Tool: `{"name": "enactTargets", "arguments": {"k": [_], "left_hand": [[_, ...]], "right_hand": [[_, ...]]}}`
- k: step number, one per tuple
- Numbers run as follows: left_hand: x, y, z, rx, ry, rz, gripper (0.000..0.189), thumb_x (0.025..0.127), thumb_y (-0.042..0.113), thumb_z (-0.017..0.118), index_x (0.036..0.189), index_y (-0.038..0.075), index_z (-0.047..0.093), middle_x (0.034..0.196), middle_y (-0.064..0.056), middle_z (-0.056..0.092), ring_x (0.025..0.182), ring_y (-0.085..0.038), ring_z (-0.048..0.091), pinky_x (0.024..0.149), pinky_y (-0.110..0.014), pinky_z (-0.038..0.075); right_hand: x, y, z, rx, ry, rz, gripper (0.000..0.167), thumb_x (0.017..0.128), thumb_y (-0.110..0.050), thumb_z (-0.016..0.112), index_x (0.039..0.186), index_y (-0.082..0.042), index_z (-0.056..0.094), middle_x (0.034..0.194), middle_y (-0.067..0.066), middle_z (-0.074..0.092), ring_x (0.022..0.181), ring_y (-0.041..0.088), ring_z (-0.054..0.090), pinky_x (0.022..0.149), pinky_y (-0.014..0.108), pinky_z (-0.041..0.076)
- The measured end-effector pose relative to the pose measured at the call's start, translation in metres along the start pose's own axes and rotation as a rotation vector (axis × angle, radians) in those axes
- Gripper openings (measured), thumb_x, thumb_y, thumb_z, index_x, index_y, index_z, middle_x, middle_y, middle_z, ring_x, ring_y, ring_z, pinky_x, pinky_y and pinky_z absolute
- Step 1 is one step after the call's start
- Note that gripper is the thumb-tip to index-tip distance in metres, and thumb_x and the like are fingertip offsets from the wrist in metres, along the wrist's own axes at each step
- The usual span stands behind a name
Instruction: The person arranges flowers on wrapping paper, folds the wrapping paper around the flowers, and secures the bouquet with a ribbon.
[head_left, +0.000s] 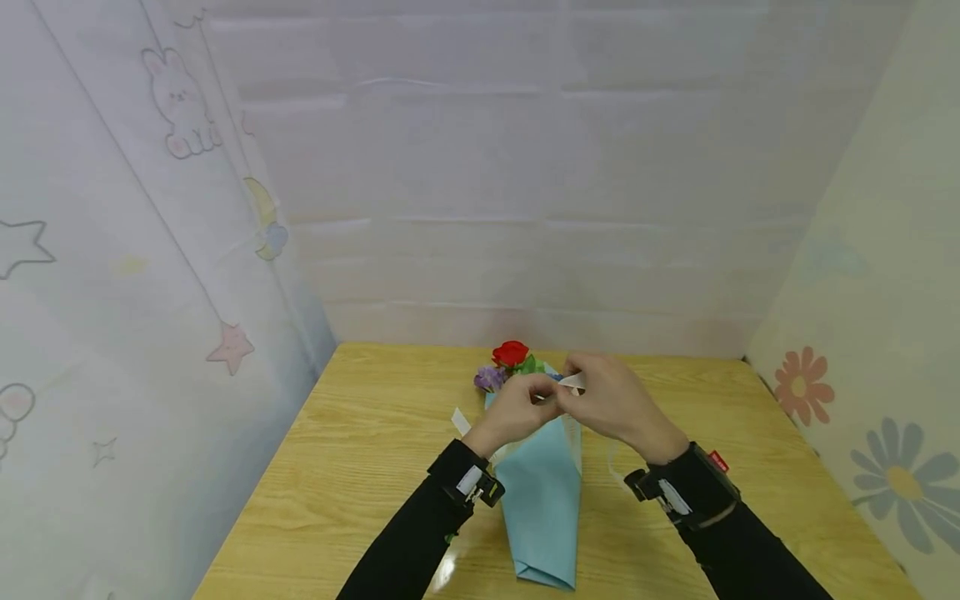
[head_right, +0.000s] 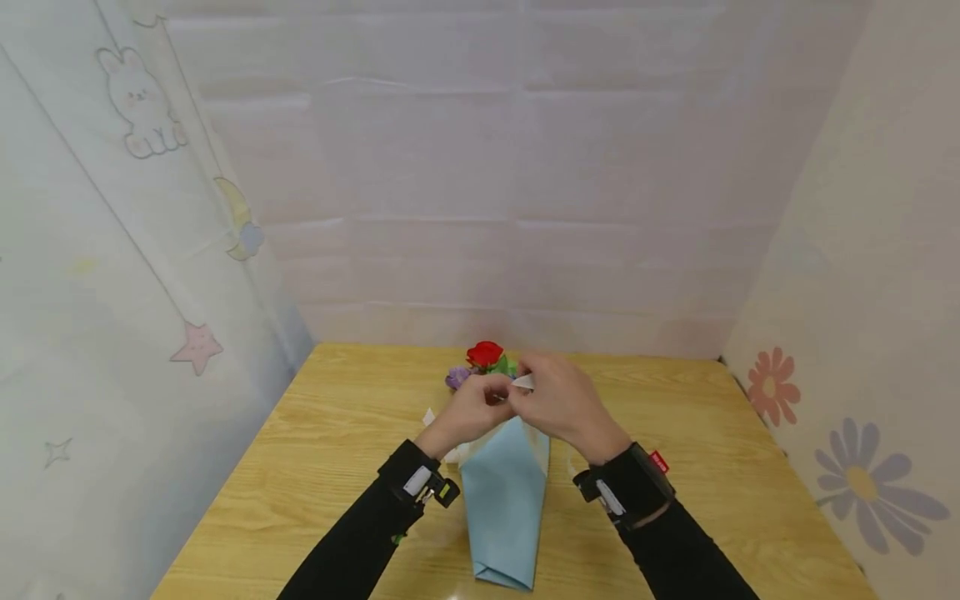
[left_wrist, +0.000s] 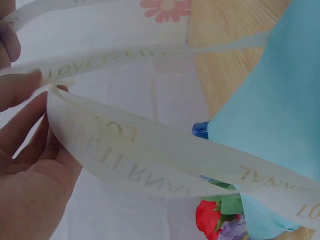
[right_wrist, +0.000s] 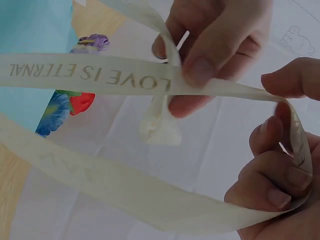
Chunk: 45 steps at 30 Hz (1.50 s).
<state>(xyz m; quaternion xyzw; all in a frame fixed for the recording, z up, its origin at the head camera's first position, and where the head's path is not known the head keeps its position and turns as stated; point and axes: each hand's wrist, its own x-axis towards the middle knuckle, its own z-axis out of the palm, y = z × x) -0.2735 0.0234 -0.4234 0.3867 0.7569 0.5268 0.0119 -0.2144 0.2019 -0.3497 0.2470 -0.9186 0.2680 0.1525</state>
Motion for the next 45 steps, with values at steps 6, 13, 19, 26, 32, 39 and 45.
{"name": "enactTargets", "arguments": {"k": [6, 13, 19, 26, 32, 39, 45], "left_hand": [[0.001, 0.000, 0.003, -0.012, 0.014, -0.026, 0.016, 0.101, 0.012, 0.065, 0.111, 0.005, 0.074, 0.104, -0.008, 0.072, 0.092, -0.010, 0.067, 0.081, -0.023, 0.054], [-0.006, 0.002, 0.004, -0.234, -0.085, -0.138, 0.044, 0.099, 0.005, 0.065, 0.140, 0.005, 0.047, 0.112, -0.014, 0.073, 0.097, -0.009, 0.068, 0.083, -0.023, 0.052], [-0.009, -0.003, 0.004, -0.375, -0.110, -0.153, 0.048, 0.100, 0.000, 0.062, 0.141, 0.007, 0.039, 0.117, -0.020, 0.071, 0.104, -0.016, 0.069, 0.087, -0.027, 0.052], [-0.011, -0.012, 0.004, -0.532, -0.043, -0.180, 0.057, 0.097, -0.005, 0.063, 0.145, 0.008, 0.035, 0.135, -0.016, 0.057, 0.102, -0.019, 0.068, 0.091, -0.031, 0.054], [-0.012, -0.017, 0.004, -0.543, 0.037, -0.180, 0.062, 0.096, -0.005, 0.065, 0.148, 0.012, 0.037, 0.140, -0.018, 0.047, 0.100, -0.020, 0.067, 0.089, -0.030, 0.055], [-0.009, -0.021, 0.006, -0.500, 0.061, -0.147, 0.048, 0.095, -0.005, 0.067, 0.141, 0.001, 0.054, 0.135, -0.020, 0.058, 0.103, -0.018, 0.067, 0.090, -0.029, 0.055], [-0.008, -0.024, 0.008, -0.452, 0.129, -0.178, 0.036, 0.096, -0.004, 0.067, 0.131, -0.003, 0.062, 0.126, -0.015, 0.063, 0.106, -0.022, 0.067, 0.089, -0.032, 0.056]], "right_hand": [[0.001, -0.001, -0.006, 0.048, -0.038, -0.012, 0.010, 0.091, -0.004, 0.068, 0.099, -0.006, 0.072, 0.099, 0.005, 0.069, 0.068, 0.012, 0.052, 0.065, 0.033, 0.045], [0.008, 0.006, -0.004, 0.154, 0.023, -0.005, 0.021, 0.096, -0.001, 0.058, 0.112, -0.004, 0.072, 0.090, 0.003, 0.059, 0.056, 0.014, 0.038, 0.056, 0.031, 0.036], [0.014, 0.026, 0.001, 0.222, 0.147, 0.012, 0.020, 0.099, -0.001, 0.059, 0.111, -0.005, 0.075, 0.109, 0.010, 0.065, 0.090, 0.024, 0.057, 0.076, 0.039, 0.046], [0.011, 0.070, 0.028, 0.182, 0.158, 0.067, 0.017, 0.097, -0.004, 0.069, 0.111, 0.000, 0.078, 0.097, 0.014, 0.050, 0.086, 0.028, 0.042, 0.069, 0.037, 0.031], [-0.005, 0.098, 0.067, 0.167, -0.015, 0.164, 0.018, 0.097, -0.001, 0.066, 0.111, 0.004, 0.076, 0.091, 0.007, 0.057, 0.078, 0.021, 0.051, 0.066, 0.031, 0.044], [-0.023, 0.097, 0.091, 0.266, -0.141, 0.179, 0.027, 0.096, 0.008, 0.053, 0.121, 0.009, 0.062, 0.108, 0.023, 0.067, 0.099, 0.040, 0.065, 0.084, 0.053, 0.054], [-0.023, 0.089, 0.071, 0.542, 0.011, 0.300, 0.036, 0.109, -0.014, 0.042, 0.129, 0.007, 0.063, 0.123, 0.026, 0.063, 0.106, 0.039, 0.061, 0.082, 0.038, 0.052]]}}
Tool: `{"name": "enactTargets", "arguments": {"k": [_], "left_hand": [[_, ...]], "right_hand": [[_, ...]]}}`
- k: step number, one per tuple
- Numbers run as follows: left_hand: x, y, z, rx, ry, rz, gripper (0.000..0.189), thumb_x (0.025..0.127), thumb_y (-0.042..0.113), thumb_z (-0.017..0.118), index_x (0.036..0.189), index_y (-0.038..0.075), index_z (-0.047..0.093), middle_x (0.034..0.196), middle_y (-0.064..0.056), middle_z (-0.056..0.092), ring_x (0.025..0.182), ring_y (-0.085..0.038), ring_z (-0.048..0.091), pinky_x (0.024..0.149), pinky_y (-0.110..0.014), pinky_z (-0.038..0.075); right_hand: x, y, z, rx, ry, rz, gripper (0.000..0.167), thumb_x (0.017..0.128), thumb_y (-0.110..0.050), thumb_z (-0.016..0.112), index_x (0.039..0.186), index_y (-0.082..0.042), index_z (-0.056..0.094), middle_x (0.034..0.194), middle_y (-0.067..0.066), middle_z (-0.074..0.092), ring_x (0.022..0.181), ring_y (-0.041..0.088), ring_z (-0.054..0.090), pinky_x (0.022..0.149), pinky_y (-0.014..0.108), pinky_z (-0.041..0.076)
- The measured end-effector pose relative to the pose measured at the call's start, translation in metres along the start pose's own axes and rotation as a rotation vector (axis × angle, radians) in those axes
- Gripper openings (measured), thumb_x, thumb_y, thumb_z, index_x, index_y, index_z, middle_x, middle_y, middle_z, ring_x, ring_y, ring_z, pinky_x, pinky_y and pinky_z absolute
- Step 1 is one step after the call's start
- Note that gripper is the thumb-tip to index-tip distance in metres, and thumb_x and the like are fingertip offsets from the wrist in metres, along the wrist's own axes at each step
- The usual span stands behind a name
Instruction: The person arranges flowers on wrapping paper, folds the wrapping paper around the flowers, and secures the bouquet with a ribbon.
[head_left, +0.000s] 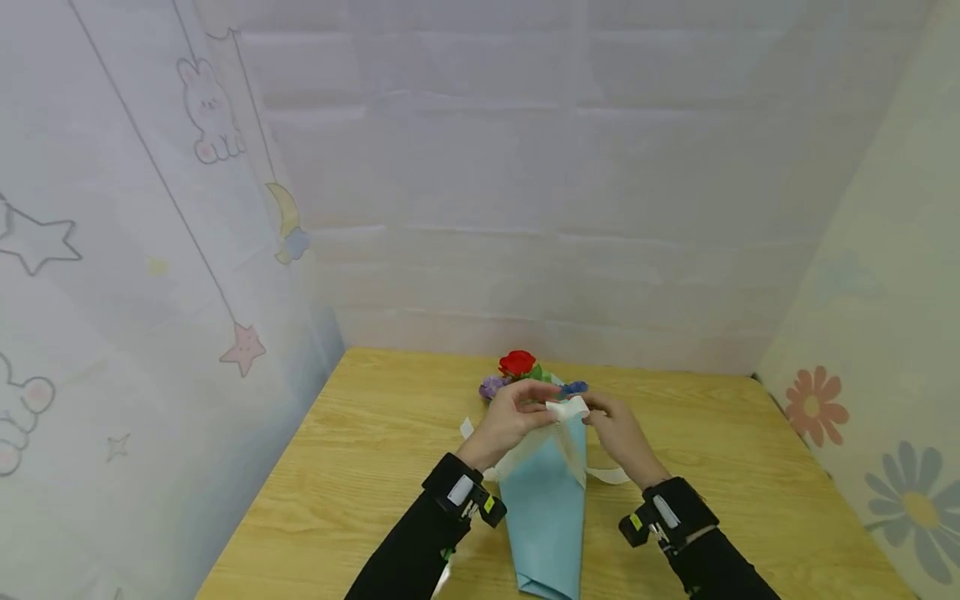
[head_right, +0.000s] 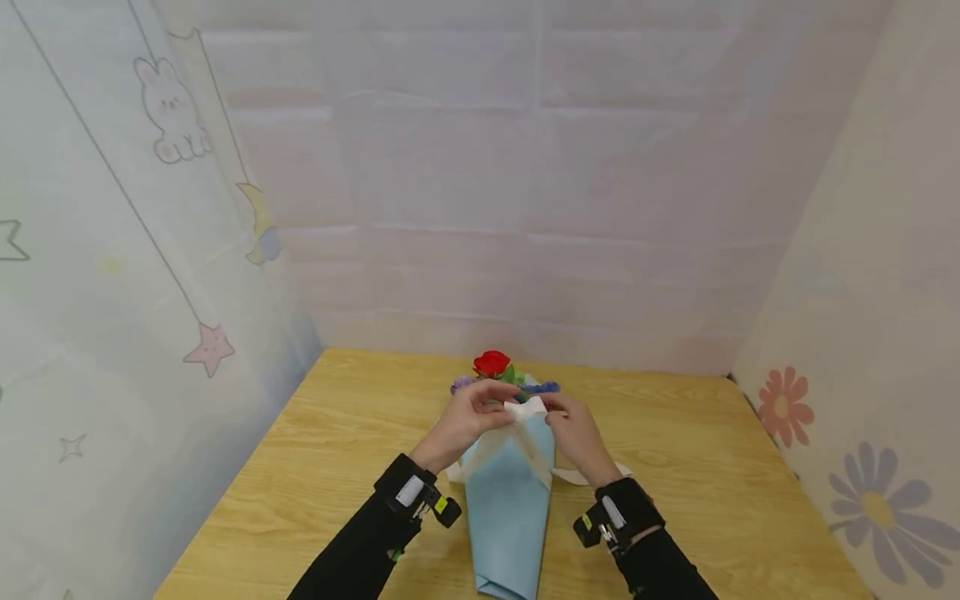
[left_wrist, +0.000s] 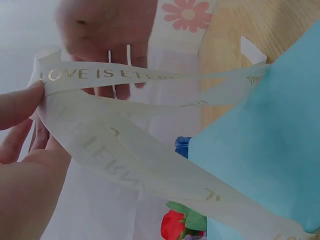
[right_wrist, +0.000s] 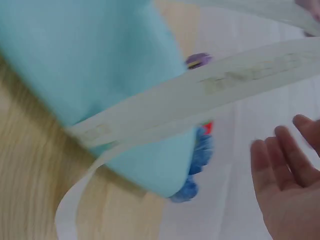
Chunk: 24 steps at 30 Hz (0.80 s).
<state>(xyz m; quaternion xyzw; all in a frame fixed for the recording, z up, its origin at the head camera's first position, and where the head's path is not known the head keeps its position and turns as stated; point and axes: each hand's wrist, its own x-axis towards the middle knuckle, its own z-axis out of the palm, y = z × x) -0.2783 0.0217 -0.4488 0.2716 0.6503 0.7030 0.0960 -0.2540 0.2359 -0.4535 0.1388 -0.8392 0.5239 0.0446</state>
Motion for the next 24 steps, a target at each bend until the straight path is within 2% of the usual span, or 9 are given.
{"name": "enactTargets", "arguments": {"k": [2, 3, 4, 7, 10, 17, 21, 24], "left_hand": [[0.001, 0.001, 0.000, 0.003, 0.020, -0.006, 0.035, 0.095, -0.003, 0.068, 0.130, -0.003, 0.062, 0.125, -0.013, 0.063, 0.105, -0.023, 0.068, 0.089, -0.032, 0.056], [0.002, 0.002, 0.000, 0.005, 0.027, -0.004, 0.036, 0.095, -0.003, 0.068, 0.130, -0.004, 0.061, 0.124, -0.013, 0.063, 0.105, -0.023, 0.068, 0.089, -0.032, 0.056], [0.002, 0.002, 0.000, 0.007, 0.029, -0.002, 0.036, 0.095, -0.003, 0.068, 0.130, -0.004, 0.061, 0.123, -0.013, 0.063, 0.105, -0.022, 0.068, 0.090, -0.032, 0.056], [0.002, 0.004, 0.001, 0.030, 0.042, 0.007, 0.034, 0.095, -0.002, 0.068, 0.128, -0.001, 0.063, 0.123, -0.017, 0.063, 0.104, -0.023, 0.068, 0.090, -0.032, 0.056], [0.002, 0.007, 0.003, 0.093, 0.068, 0.013, 0.028, 0.095, 0.001, 0.070, 0.123, 0.001, 0.067, 0.121, -0.017, 0.066, 0.102, -0.022, 0.068, 0.088, -0.031, 0.056], [0.004, 0.009, 0.001, 0.281, 0.088, -0.027, 0.011, 0.096, 0.013, 0.072, 0.105, 0.006, 0.076, 0.102, -0.003, 0.073, 0.096, -0.014, 0.066, 0.081, -0.029, 0.054], [0.002, 0.009, -0.001, 0.362, 0.043, -0.089, 0.012, 0.100, 0.020, 0.068, 0.104, 0.010, 0.072, 0.100, 0.001, 0.069, 0.095, -0.012, 0.061, 0.079, -0.030, 0.050], [0.001, 0.009, -0.001, 0.373, -0.006, -0.118, 0.015, 0.104, 0.024, 0.062, 0.110, 0.011, 0.065, 0.091, 0.002, 0.067, 0.081, -0.010, 0.058, 0.070, -0.028, 0.047]], "right_hand": [[-0.001, -0.009, -0.008, 0.137, -0.020, -0.028, 0.042, 0.112, -0.024, 0.040, 0.126, 0.007, 0.065, 0.124, 0.023, 0.063, 0.111, 0.034, 0.062, 0.089, 0.036, 0.054], [-0.001, -0.014, -0.011, 0.182, -0.036, -0.029, 0.043, 0.111, -0.026, 0.041, 0.123, 0.008, 0.065, 0.119, 0.022, 0.064, 0.107, 0.032, 0.064, 0.089, 0.034, 0.054], [-0.002, -0.019, -0.013, 0.206, -0.056, -0.031, 0.043, 0.111, -0.028, 0.046, 0.121, 0.008, 0.065, 0.116, 0.022, 0.065, 0.105, 0.030, 0.065, 0.094, 0.033, 0.053], [-0.003, -0.031, -0.015, 0.169, -0.074, -0.004, 0.035, 0.105, -0.027, 0.060, 0.119, 0.005, 0.065, 0.114, 0.016, 0.067, 0.102, 0.021, 0.066, 0.092, 0.029, 0.052], [-0.003, -0.038, -0.013, 0.139, -0.034, 0.027, 0.031, 0.100, -0.021, 0.069, 0.118, 0.004, 0.065, 0.114, 0.018, 0.069, 0.100, 0.023, 0.068, 0.088, 0.027, 0.054], [-0.002, -0.044, -0.006, 0.168, 0.009, -0.007, 0.025, 0.100, -0.011, 0.066, 0.117, 0.008, 0.065, 0.115, 0.023, 0.068, 0.097, 0.029, 0.071, 0.082, 0.034, 0.060], [0.000, -0.045, -0.003, 0.179, 0.019, -0.006, 0.019, 0.100, -0.006, 0.064, 0.115, 0.006, 0.065, 0.116, 0.023, 0.065, 0.097, 0.032, 0.070, 0.080, 0.036, 0.060], [0.001, -0.044, -0.001, 0.164, 0.029, -0.006, 0.017, 0.100, -0.005, 0.063, 0.114, 0.005, 0.066, 0.117, 0.022, 0.065, 0.099, 0.033, 0.070, 0.081, 0.037, 0.060]]}}
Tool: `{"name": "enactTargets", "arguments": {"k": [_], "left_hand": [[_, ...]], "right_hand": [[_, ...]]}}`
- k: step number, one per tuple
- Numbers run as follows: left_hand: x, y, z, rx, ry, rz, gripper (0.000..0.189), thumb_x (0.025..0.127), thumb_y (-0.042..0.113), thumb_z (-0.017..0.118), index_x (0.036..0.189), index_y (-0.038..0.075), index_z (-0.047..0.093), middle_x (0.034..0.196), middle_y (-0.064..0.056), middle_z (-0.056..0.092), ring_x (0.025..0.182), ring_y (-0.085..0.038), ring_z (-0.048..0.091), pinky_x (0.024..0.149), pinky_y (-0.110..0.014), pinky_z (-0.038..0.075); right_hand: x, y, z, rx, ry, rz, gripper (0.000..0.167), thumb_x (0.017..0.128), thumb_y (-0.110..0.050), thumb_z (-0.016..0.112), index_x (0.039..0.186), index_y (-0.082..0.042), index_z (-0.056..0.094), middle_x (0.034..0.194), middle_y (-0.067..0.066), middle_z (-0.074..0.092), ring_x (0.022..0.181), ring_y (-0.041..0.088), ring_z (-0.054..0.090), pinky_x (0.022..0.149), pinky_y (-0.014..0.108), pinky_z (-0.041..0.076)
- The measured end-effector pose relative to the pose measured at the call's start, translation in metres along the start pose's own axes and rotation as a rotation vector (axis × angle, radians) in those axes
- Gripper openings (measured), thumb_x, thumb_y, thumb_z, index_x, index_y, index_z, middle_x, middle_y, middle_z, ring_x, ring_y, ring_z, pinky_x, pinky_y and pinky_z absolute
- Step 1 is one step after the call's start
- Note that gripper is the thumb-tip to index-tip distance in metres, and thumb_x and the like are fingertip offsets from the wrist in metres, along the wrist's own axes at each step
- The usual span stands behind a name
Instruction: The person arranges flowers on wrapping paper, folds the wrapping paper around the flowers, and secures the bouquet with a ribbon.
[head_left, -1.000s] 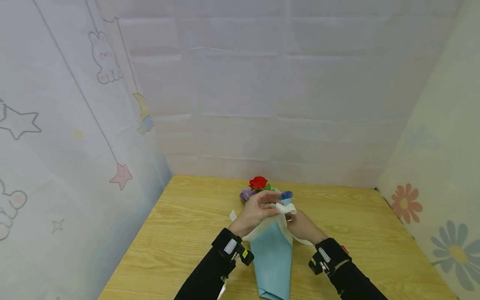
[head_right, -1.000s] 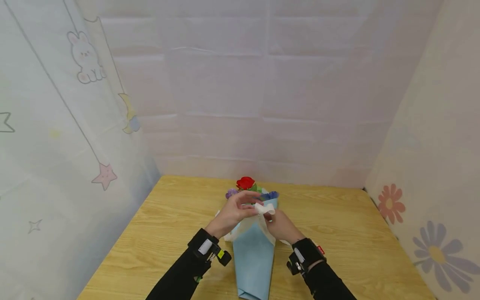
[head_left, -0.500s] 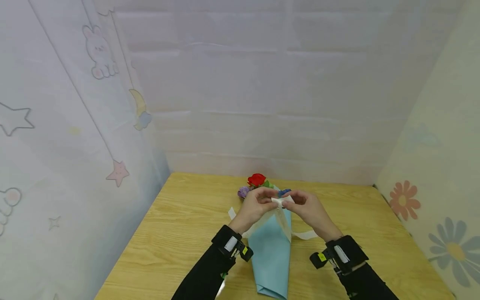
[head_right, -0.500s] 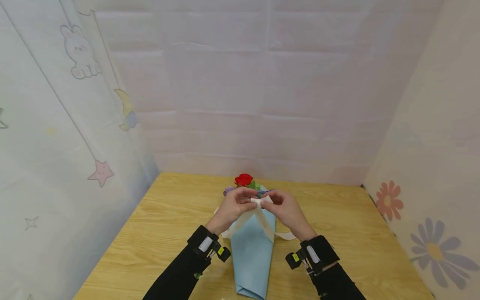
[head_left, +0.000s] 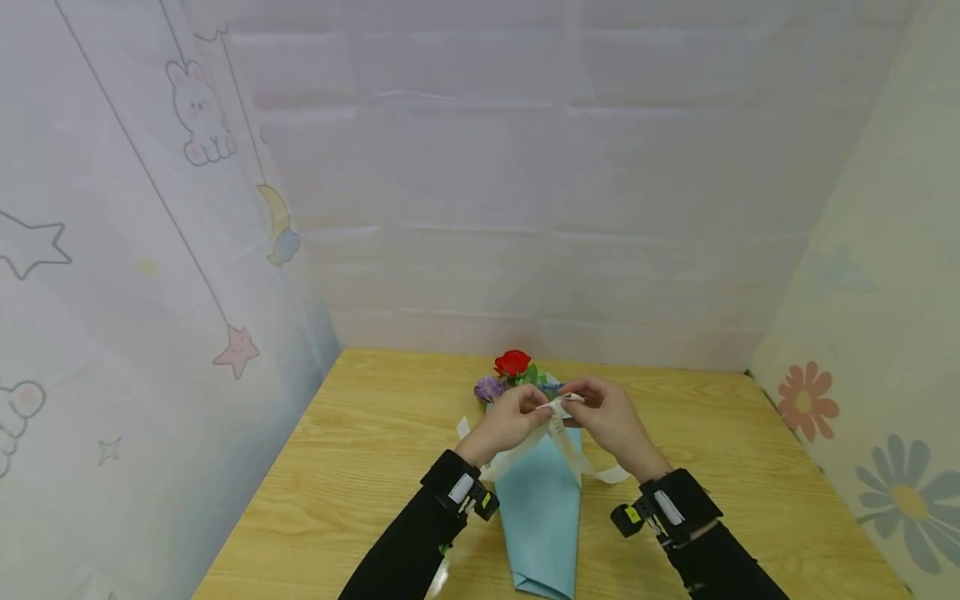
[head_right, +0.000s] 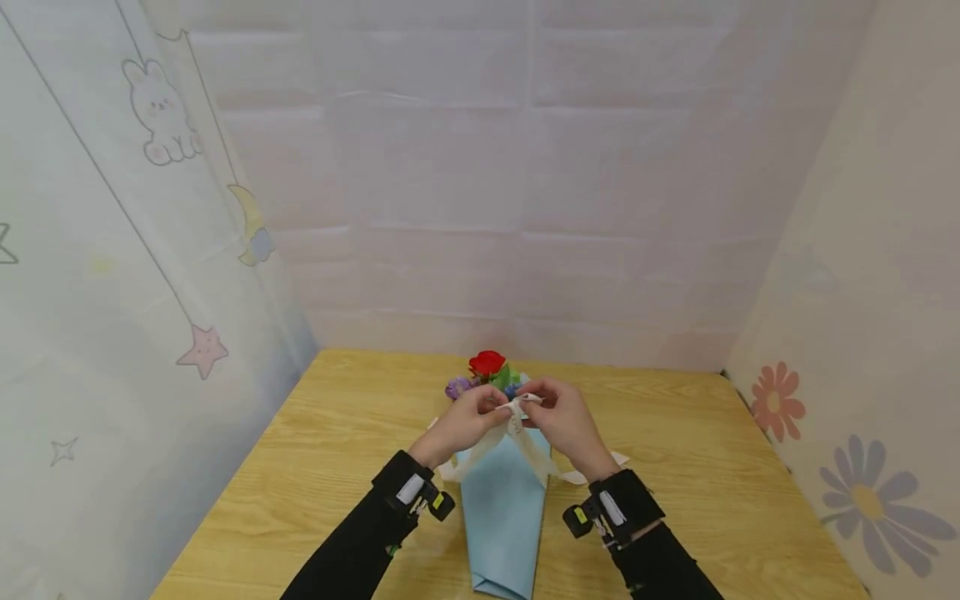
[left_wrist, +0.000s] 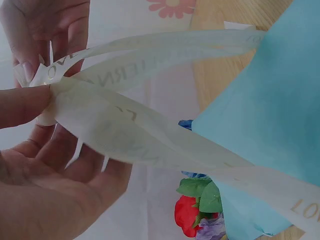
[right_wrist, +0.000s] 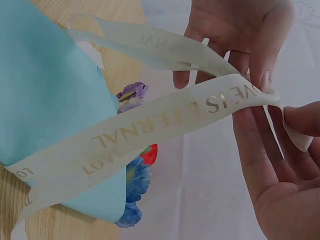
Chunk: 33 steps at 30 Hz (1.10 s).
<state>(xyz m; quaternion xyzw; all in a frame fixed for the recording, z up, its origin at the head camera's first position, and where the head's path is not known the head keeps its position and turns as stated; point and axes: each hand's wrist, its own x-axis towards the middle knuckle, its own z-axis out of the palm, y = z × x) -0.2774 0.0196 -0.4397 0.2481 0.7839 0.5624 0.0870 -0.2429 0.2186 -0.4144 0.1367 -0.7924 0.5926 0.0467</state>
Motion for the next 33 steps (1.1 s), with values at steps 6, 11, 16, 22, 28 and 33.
{"name": "enactTargets", "arguments": {"k": [6, 11, 16, 22, 28, 33], "left_hand": [[-0.002, -0.005, 0.000, -0.094, -0.054, 0.012, 0.023, 0.108, 0.026, 0.055, 0.127, 0.014, 0.057, 0.064, -0.001, 0.048, 0.057, -0.014, 0.041, 0.056, -0.028, 0.034], [-0.005, -0.008, -0.005, -0.153, -0.120, 0.032, 0.047, 0.099, 0.020, 0.069, 0.142, 0.014, 0.051, 0.119, -0.004, 0.061, 0.109, -0.019, 0.059, 0.092, -0.038, 0.050], [-0.008, -0.007, -0.008, -0.166, -0.186, 0.035, 0.057, 0.089, 0.006, 0.078, 0.136, 0.011, 0.046, 0.130, -0.006, 0.050, 0.108, -0.023, 0.060, 0.087, -0.037, 0.053], [-0.012, -0.011, -0.010, -0.092, -0.085, 0.010, 0.024, 0.092, 0.010, 0.076, 0.107, 0.008, 0.057, 0.115, 0.000, 0.058, 0.089, -0.014, 0.064, 0.070, -0.028, 0.049], [-0.010, -0.015, -0.013, 0.083, -0.004, 0.077, 0.007, 0.095, 0.018, 0.075, 0.099, 0.012, 0.074, 0.109, 0.001, 0.069, 0.089, -0.020, 0.070, 0.069, -0.027, 0.052], [-0.009, -0.016, -0.014, 0.169, 0.033, 0.136, 0.010, 0.099, 0.018, 0.070, 0.101, 0.011, 0.077, 0.104, -0.001, 0.072, 0.090, -0.020, 0.069, 0.075, -0.027, 0.053]], "right_hand": [[0.002, 0.006, 0.001, -0.091, 0.033, -0.020, 0.014, 0.100, -0.003, 0.062, 0.111, 0.002, 0.069, 0.112, 0.019, 0.069, 0.095, 0.030, 0.070, 0.081, 0.036, 0.060], [0.001, 0.012, 0.002, -0.147, 0.063, -0.017, 0.013, 0.101, -0.004, 0.062, 0.109, 0.001, 0.070, 0.103, 0.016, 0.071, 0.087, 0.024, 0.070, 0.076, 0.033, 0.060], [0.000, 0.014, 0.003, -0.188, 0.092, -0.010, 0.014, 0.101, -0.004, 0.063, 0.110, 0.001, 0.071, 0.101, 0.016, 0.071, 0.084, 0.023, 0.070, 0.075, 0.038, 0.060], [-0.001, 0.016, 0.003, -0.270, 0.106, -0.048, 0.013, 0.100, -0.005, 0.065, 0.109, 0.000, 0.072, 0.097, 0.013, 0.069, 0.079, 0.021, 0.068, 0.072, 0.035, 0.060], [-0.001, 0.021, 0.002, -0.368, 0.110, -0.121, 0.015, 0.099, -0.006, 0.067, 0.113, -0.004, 0.073, 0.094, 0.007, 0.065, 0.074, 0.019, 0.063, 0.065, 0.026, 0.053], [-0.003, 0.025, 0.002, -0.402, 0.064, -0.204, 0.023, 0.101, 0.002, 0.060, 0.120, -0.003, 0.071, 0.081, 0.004, 0.064, 0.068, 0.023, 0.064, 0.060, 0.026, 0.052]]}}
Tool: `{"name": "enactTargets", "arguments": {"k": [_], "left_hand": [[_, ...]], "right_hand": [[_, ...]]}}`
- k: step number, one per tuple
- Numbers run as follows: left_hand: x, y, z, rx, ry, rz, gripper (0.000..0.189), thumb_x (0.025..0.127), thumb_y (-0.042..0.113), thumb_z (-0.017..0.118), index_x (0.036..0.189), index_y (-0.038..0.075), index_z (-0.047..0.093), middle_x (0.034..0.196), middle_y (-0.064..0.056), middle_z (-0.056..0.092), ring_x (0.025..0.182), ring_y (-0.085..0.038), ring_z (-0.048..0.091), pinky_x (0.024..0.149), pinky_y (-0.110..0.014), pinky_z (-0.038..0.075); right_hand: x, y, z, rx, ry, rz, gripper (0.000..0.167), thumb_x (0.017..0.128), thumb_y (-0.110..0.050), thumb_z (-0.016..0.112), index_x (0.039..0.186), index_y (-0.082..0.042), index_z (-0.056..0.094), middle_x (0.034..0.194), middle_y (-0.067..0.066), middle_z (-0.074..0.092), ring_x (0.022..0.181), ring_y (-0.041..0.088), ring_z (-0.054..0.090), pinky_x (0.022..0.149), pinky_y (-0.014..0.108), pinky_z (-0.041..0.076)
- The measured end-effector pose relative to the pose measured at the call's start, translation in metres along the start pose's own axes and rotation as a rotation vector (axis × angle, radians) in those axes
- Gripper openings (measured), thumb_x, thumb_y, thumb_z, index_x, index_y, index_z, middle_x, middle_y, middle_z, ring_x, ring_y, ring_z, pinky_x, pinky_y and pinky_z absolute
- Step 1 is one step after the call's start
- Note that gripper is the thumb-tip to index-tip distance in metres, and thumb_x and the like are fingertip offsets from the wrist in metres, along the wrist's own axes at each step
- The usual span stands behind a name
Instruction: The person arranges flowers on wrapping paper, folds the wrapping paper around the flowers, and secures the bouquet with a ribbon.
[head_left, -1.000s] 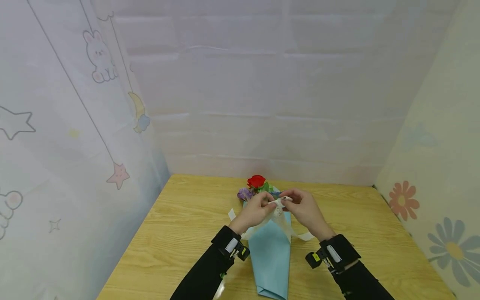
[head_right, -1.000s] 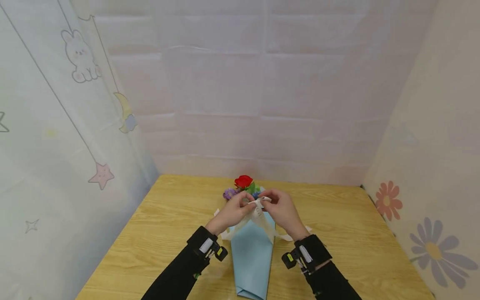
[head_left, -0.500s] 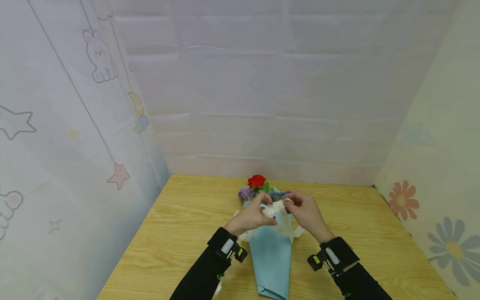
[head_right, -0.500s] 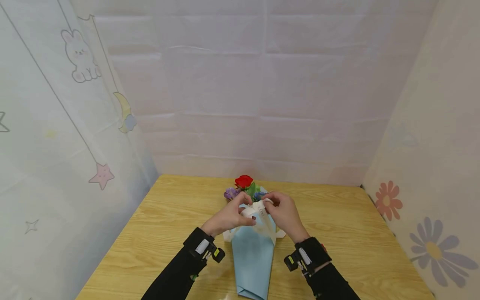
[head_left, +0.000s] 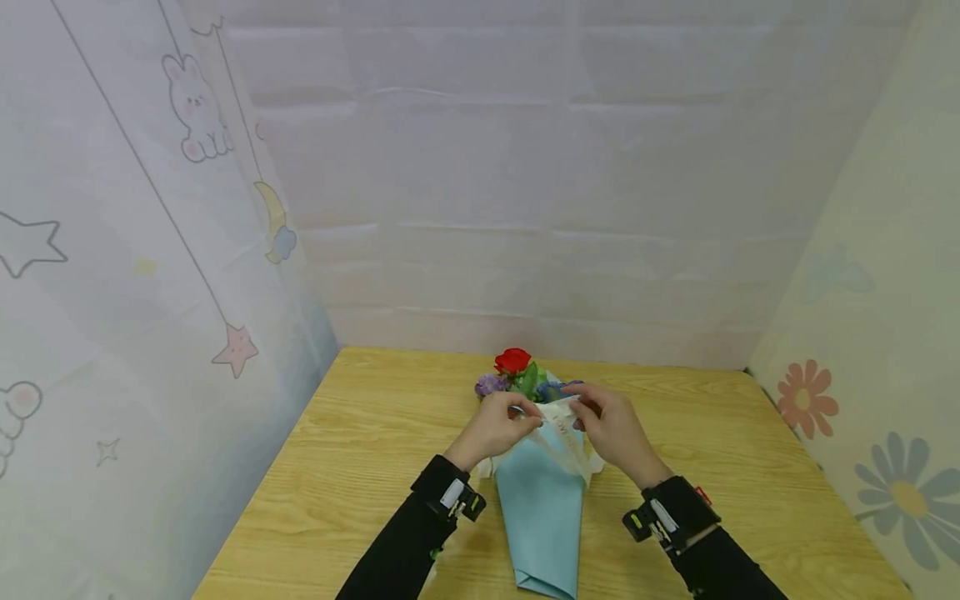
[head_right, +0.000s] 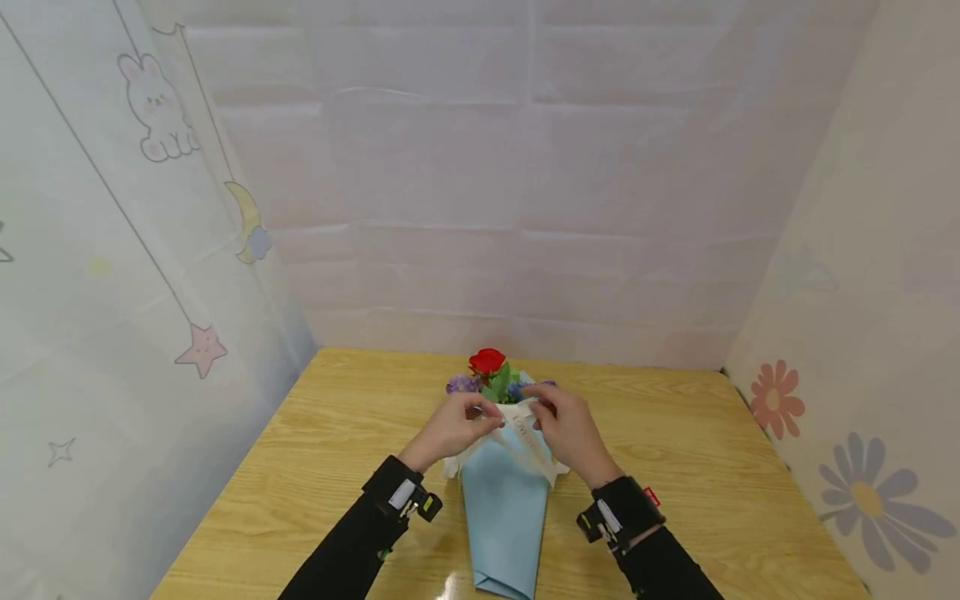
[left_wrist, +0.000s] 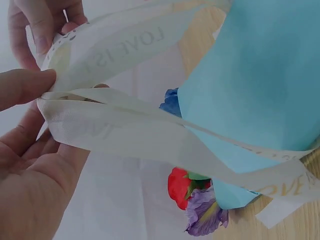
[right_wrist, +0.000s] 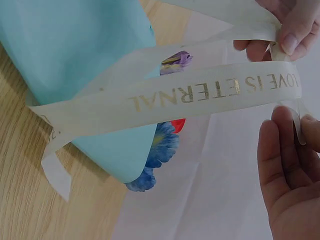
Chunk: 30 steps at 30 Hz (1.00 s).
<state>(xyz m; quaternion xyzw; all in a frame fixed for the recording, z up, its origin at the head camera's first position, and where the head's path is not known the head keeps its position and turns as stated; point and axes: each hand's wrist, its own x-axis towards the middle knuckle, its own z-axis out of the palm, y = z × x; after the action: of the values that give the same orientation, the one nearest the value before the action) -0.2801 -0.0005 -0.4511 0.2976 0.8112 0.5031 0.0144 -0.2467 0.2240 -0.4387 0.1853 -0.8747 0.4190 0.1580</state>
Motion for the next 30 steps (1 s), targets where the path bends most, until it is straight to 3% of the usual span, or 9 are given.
{"name": "enactTargets", "arguments": {"k": [3, 7, 12, 17, 21, 24, 27, 30], "left_hand": [[-0.001, -0.002, -0.001, 0.019, 0.028, 0.034, 0.015, 0.101, 0.017, 0.066, 0.107, 0.009, 0.078, 0.108, -0.004, 0.073, 0.099, -0.018, 0.067, 0.087, -0.031, 0.054], [-0.002, -0.003, 0.000, 0.014, 0.069, 0.064, 0.017, 0.102, 0.015, 0.063, 0.107, 0.005, 0.077, 0.113, -0.007, 0.069, 0.109, -0.023, 0.064, 0.097, -0.038, 0.051], [-0.004, -0.002, -0.002, 0.111, 0.123, 0.101, 0.018, 0.101, 0.016, 0.065, 0.103, 0.004, 0.078, 0.101, -0.004, 0.057, 0.099, -0.022, 0.054, 0.085, -0.035, 0.044], [-0.005, -0.006, -0.005, 0.164, 0.080, 0.138, 0.016, 0.102, 0.014, 0.063, 0.106, 0.009, 0.078, 0.097, -0.002, 0.067, 0.085, -0.013, 0.061, 0.076, -0.026, 0.051], [-0.007, -0.011, -0.008, 0.133, 0.075, 0.107, 0.017, 0.104, 0.014, 0.060, 0.109, 0.008, 0.075, 0.101, -0.003, 0.072, 0.086, -0.012, 0.064, 0.077, -0.027, 0.053], [-0.008, -0.014, -0.012, 0.102, 0.094, 0.056, 0.018, 0.105, 0.014, 0.058, 0.110, 0.005, 0.073, 0.100, -0.004, 0.070, 0.084, -0.014, 0.063, 0.075, -0.029, 0.053], [-0.009, -0.017, -0.017, 0.034, 0.108, -0.001, 0.017, 0.106, 0.012, 0.056, 0.110, 0.004, 0.070, 0.101, -0.006, 0.067, 0.081, -0.015, 0.063, 0.073, -0.033, 0.057], [-0.010, -0.020, -0.021, -0.094, 0.106, -0.059, 0.017, 0.106, 0.011, 0.055, 0.111, 0.003, 0.069, 0.105, -0.009, 0.064, 0.083, -0.018, 0.064, 0.075, -0.039, 0.060]], "right_hand": [[-0.001, 0.001, 0.000, -0.024, -0.016, -0.044, 0.021, 0.101, 0.005, 0.057, 0.114, 0.000, 0.073, 0.077, 0.004, 0.066, 0.064, 0.024, 0.064, 0.057, 0.026, 0.050], [-0.002, 0.003, 0.000, -0.028, -0.032, -0.020, 0.014, 0.099, 0.001, 0.063, 0.107, -0.001, 0.074, 0.083, 0.004, 0.069, 0.068, 0.023, 0.067, 0.060, 0.025, 0.053], [-0.003, 0.005, -0.002, -0.054, -0.052, 0.000, 0.005, 0.096, -0.014, 0.073, 0.098, -0.009, 0.074, 0.078, -0.001, 0.067, 0.065, 0.014, 0.061, 0.059, 0.025, 0.050], [-0.003, 0.006, -0.001, -0.096, -0.014, -0.038, 0.006, 0.098, -0.013, 0.071, 0.092, -0.010, 0.070, 0.079, -0.003, 0.062, 0.066, 0.009, 0.055, 0.060, 0.027, 0.049], [-0.004, 0.008, -0.003, -0.072, 0.056, -0.056, 0.003, 0.098, -0.010, 0.069, 0.096, -0.008, 0.069, 0.093, 0.000, 0.061, 0.079, 0.014, 0.056, 0.071, 0.031, 0.051], [-0.006, 0.011, -0.007, -0.003, 0.097, -0.011, 0.006, 0.099, -0.013, 0.069, 0.100, -0.006, 0.070, 0.097, 0.003, 0.063, 0.084, 0.016, 0.056, 0.075, 0.029, 0.050], [-0.007, 0.013, -0.013, 0.126, 0.102, 0.080, 0.014, 0.100, -0.018, 0.068, 0.106, -0.005, 0.069, 0.098, 0.007, 0.065, 0.082, 0.014, 0.057, 0.072, 0.024, 0.049], [-0.009, 0.016, -0.019, 0.319, 0.066, 0.164, 0.022, 0.102, -0.019, 0.066, 0.113, 0.000, 0.065, 0.101, 0.011, 0.064, 0.074, 0.011, 0.054, 0.061, 0.023, 0.046]]}}
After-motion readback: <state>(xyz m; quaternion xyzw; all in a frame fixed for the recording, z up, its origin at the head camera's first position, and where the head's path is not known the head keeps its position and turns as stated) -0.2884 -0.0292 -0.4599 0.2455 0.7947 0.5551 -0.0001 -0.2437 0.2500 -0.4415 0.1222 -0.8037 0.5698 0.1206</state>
